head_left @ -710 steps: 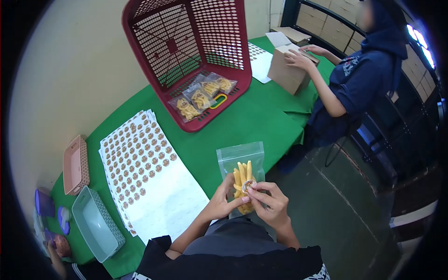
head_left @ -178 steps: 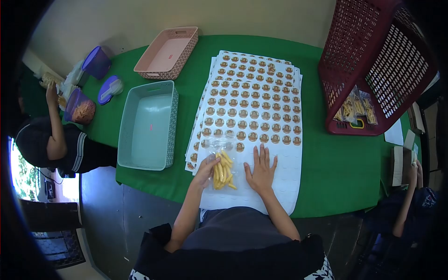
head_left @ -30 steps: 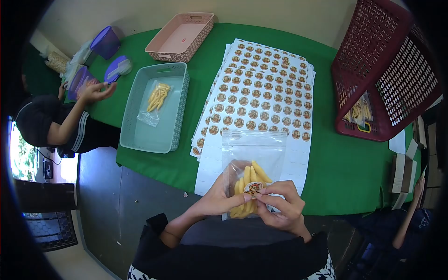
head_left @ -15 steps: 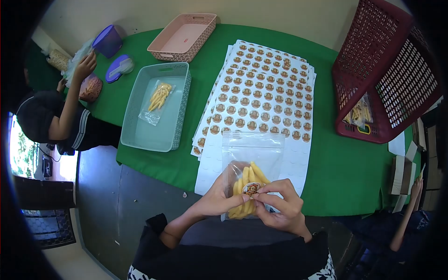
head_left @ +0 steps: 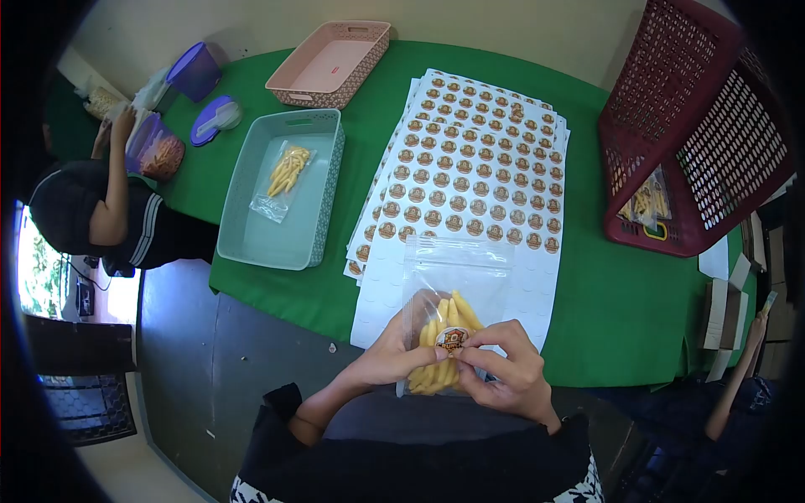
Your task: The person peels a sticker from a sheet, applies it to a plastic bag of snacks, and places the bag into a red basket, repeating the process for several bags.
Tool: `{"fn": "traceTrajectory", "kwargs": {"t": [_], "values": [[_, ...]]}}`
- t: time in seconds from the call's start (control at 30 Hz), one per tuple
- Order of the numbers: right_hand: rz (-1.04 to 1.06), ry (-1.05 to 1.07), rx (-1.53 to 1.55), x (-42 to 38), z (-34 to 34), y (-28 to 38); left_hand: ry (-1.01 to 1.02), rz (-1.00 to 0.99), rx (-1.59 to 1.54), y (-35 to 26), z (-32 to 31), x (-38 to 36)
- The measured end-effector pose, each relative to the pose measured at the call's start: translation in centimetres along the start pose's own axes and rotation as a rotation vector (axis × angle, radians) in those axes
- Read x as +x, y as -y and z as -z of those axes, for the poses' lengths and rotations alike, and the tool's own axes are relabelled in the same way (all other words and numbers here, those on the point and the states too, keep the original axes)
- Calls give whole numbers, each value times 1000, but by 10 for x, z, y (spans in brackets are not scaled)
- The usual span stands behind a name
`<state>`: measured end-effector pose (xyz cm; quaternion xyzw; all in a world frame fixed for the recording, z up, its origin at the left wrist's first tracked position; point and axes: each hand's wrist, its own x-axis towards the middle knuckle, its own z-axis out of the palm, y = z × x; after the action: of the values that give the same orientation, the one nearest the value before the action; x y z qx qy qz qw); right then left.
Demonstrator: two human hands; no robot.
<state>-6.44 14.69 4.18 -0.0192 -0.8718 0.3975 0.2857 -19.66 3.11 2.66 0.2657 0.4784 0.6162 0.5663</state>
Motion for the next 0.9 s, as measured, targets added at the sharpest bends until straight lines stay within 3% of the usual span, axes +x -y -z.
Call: {"fn": "traceTrajectory", "kwargs": {"t": [0.9], "values": [[-66,80,0,3,-2,4,-36,60,-81,3,1,-3]]}}
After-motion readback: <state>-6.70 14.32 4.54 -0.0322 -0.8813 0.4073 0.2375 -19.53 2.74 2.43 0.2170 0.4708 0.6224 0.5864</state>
